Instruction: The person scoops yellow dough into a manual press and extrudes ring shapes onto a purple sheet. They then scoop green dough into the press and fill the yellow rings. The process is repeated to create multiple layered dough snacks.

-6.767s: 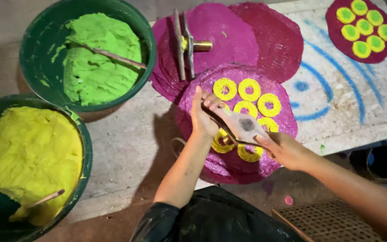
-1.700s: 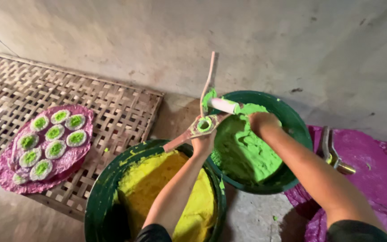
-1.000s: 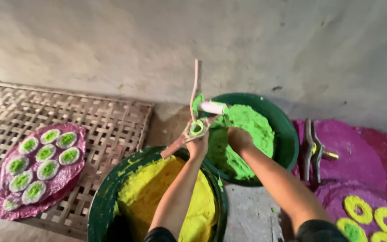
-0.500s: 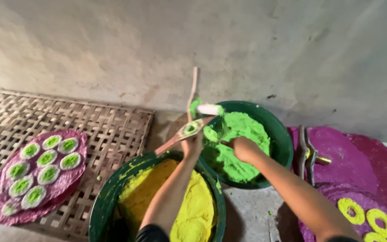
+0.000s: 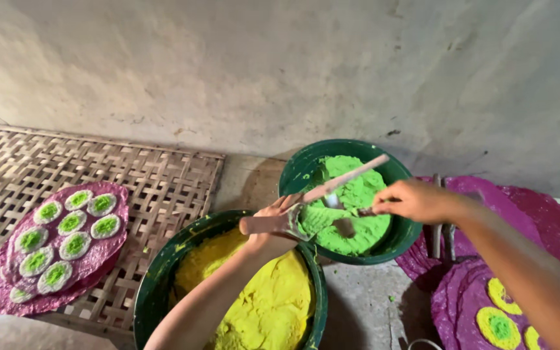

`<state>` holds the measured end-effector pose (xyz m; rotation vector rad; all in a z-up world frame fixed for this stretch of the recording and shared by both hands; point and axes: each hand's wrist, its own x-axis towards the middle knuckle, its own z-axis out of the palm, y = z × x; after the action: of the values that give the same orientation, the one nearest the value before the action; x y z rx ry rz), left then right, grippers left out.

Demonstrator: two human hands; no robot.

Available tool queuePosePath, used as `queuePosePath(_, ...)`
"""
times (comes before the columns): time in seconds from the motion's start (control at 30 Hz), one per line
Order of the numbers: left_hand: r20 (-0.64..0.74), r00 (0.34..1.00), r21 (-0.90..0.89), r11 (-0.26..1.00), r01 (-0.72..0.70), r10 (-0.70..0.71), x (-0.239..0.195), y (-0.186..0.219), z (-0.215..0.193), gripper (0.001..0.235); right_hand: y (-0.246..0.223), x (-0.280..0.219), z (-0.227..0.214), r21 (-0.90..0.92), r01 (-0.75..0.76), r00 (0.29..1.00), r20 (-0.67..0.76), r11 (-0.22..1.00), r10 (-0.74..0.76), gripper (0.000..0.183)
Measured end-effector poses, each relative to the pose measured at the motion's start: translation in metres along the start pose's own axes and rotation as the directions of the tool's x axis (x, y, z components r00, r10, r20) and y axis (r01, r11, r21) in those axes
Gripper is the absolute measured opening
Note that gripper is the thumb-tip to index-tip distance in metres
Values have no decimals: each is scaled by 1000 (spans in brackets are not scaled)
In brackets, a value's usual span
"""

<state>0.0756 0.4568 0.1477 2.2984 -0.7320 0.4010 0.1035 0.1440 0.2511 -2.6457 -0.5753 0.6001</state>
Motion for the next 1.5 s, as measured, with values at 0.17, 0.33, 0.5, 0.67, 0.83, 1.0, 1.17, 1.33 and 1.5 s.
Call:
queuePosePath(0.17, 75, 988, -112, 984, 140, -132, -16, 1, 35, 56, -69, 12, 71, -724, 50, 978, -104, 688, -180, 18)
queuePosePath(0.33, 124, 918, -267, 879, 396, -376, -18, -9, 53, 55, -52, -16, 76, -777, 189, 796, -237, 601, -557, 24)
queuePosePath(0.5, -21, 858, -298, 822, 485, -514, 10, -19, 45, 45, -42, -50, 44, -294, -247, 921, -367, 923, 130, 25)
queuePosePath(0.67, -371, 916, -157, 982, 103, -155, 30, -11, 85, 61, -13, 2, 108, 270, -108, 859, -459, 957, 226, 55)
queuePosePath(0.83, -273, 945, 33, 980, 198, -182, 46, -45, 101, 65, 16, 9, 189, 382, 274, 791, -612, 883, 19, 43)
queuePosePath(1.0, -164, 908, -12, 921, 389, -385, 56, -40, 96, 90, 43, -7, 152, 669, -101, 908, -241, 736, 344, 49)
queuePosePath(1.17, -212, 936, 53, 953, 298, -281, 59, -26, 100, 101, 19, 6, 160, 216, 256, 689, -724, 942, -21, 37)
queuePosePath(1.33, -148, 972, 142, 969, 203, -182, 48, -55, 93, 75, -13, -20, 128, 264, -34, 872, -463, 964, 158, 35)
queuePosePath(1.5, -93, 979, 217, 964, -156, 179, 31, -31, 68, 55, -24, -34, 22, -153, -256, 951, -220, 955, 219, 23)
